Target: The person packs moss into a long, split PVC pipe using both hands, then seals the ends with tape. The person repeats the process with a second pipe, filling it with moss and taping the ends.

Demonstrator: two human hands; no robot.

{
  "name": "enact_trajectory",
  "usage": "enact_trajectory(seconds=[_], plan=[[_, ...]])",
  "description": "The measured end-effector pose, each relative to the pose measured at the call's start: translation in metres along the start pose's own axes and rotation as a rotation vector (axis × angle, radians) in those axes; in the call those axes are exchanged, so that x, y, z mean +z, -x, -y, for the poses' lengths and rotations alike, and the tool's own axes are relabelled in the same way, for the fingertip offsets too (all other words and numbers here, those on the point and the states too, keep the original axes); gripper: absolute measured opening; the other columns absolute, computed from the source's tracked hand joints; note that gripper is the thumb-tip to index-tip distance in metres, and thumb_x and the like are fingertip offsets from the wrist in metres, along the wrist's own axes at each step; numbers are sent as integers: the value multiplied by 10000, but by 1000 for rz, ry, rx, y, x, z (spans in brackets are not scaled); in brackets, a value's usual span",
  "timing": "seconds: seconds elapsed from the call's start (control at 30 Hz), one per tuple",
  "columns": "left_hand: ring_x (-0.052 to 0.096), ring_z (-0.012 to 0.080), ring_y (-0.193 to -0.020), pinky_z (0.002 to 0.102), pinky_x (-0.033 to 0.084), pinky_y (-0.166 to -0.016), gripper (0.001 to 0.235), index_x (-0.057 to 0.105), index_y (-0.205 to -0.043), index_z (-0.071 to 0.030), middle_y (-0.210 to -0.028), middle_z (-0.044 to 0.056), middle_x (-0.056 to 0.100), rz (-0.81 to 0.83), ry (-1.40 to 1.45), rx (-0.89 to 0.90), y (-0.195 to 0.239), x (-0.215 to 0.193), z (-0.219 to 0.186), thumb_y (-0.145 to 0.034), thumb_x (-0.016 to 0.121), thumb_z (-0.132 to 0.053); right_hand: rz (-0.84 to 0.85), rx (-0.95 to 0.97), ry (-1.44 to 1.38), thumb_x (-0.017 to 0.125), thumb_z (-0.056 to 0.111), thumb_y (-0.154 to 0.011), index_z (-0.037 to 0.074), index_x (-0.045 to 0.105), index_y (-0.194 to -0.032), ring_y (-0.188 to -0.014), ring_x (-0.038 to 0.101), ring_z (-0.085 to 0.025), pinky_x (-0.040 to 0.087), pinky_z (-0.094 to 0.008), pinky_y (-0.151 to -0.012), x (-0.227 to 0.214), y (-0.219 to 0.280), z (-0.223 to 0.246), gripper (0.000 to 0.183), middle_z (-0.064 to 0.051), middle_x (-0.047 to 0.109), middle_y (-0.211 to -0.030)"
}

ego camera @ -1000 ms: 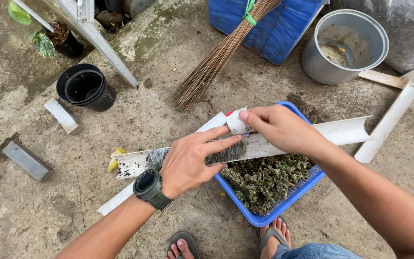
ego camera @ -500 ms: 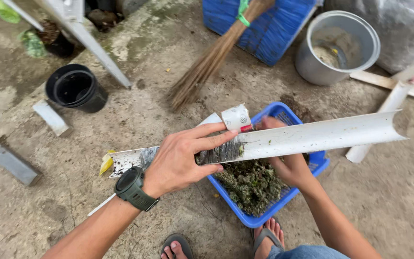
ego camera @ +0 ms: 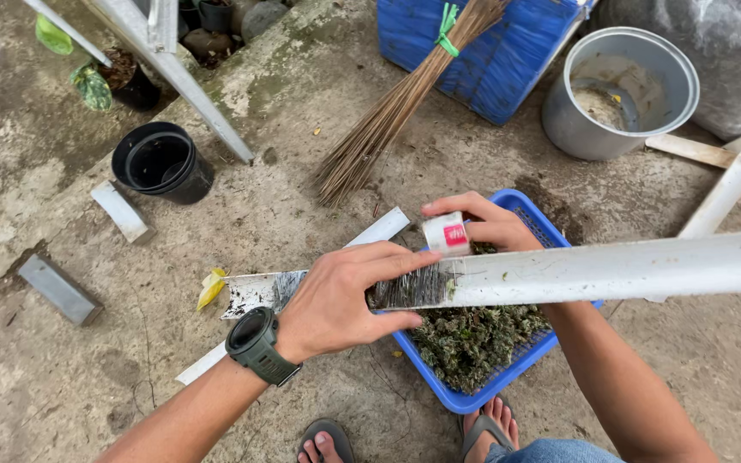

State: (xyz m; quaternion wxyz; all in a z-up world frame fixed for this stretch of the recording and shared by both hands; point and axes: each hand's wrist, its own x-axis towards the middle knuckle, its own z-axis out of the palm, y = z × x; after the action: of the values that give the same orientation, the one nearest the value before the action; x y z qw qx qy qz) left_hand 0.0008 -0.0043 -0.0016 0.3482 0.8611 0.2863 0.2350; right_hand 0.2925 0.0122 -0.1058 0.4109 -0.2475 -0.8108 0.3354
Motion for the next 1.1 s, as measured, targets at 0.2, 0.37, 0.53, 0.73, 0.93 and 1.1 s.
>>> enact_trajectory(seconds=[0.2, 0.37, 0.53, 0.73, 0.93, 1.1], plan=[[744, 202, -900, 333, 582, -799, 586, 713, -1319, -178, -1048, 50, 750, -111, 4, -51, -9, 6, 6, -767, 831, -333, -257, 369, -226, 828, 318, -833, 58, 623, -1330, -1201, 630, -225, 547, -402, -972, 29, 28, -9, 597, -115, 576, -1443], [742, 219, -869, 340, 572, -769, 584, 713, -1298, -167, -1031, 52, 749, -237, -40, -128, -12, 0, 15, -754, 840, -337, -336, 354, -229, 784, 224, -898, -22, 783, -995, -1328, 583, -294, 451, -424, -1122, 58, 59, -2, 264, -165, 580, -1458], [721, 259, -820, 377, 549, -700, 557, 725, -1264, -192, -973, 43, 739, -244, -131, -224, -10, -2, 18, -740, 845, -341, -343, 306, -173, 863, 245, -804, 38, 798, -970, -1254, 478, -238, 402, -405, -1090, 63, 61, 32, 274, -118, 440, -1452], [716, 283, -832, 395, 553, -699, 540, 734, -1237, -198, -999, 45, 744, -250, -179, -155, -7, 3, 18, -727, 854, -328, -244, 267, 254, 889, 348, -708, 173, 828, -957, -1239, 423, -233, 361, -390, -1059, 37, 30, 84, 310, -90, 446, -1451], [728, 296, -841, 407, 569, -710, 522, 734, -1210, -177, -1012, 59, 750, -204, -177, -120, -2, 11, 18, -715, 845, -299, -113, 406, 394, 740, 338, -872, 168, 838, -1001, -1326, 543, -249, 414, -428, -1096, 4, -28, 94, 235, -59, 710, -1337], [725, 325, -880, 431, 568, -740, 535, 706, -1212, -130, -1057, 98, 745, -162, -139, -195, 0, 18, 30, -717, 826, -295, -33, 650, 309, 697, 386, -929, 101, 789, -1072, -1134, 719, -223, 432, -437, -1081, 0, -57, 80, 332, -67, 787, -1140]])
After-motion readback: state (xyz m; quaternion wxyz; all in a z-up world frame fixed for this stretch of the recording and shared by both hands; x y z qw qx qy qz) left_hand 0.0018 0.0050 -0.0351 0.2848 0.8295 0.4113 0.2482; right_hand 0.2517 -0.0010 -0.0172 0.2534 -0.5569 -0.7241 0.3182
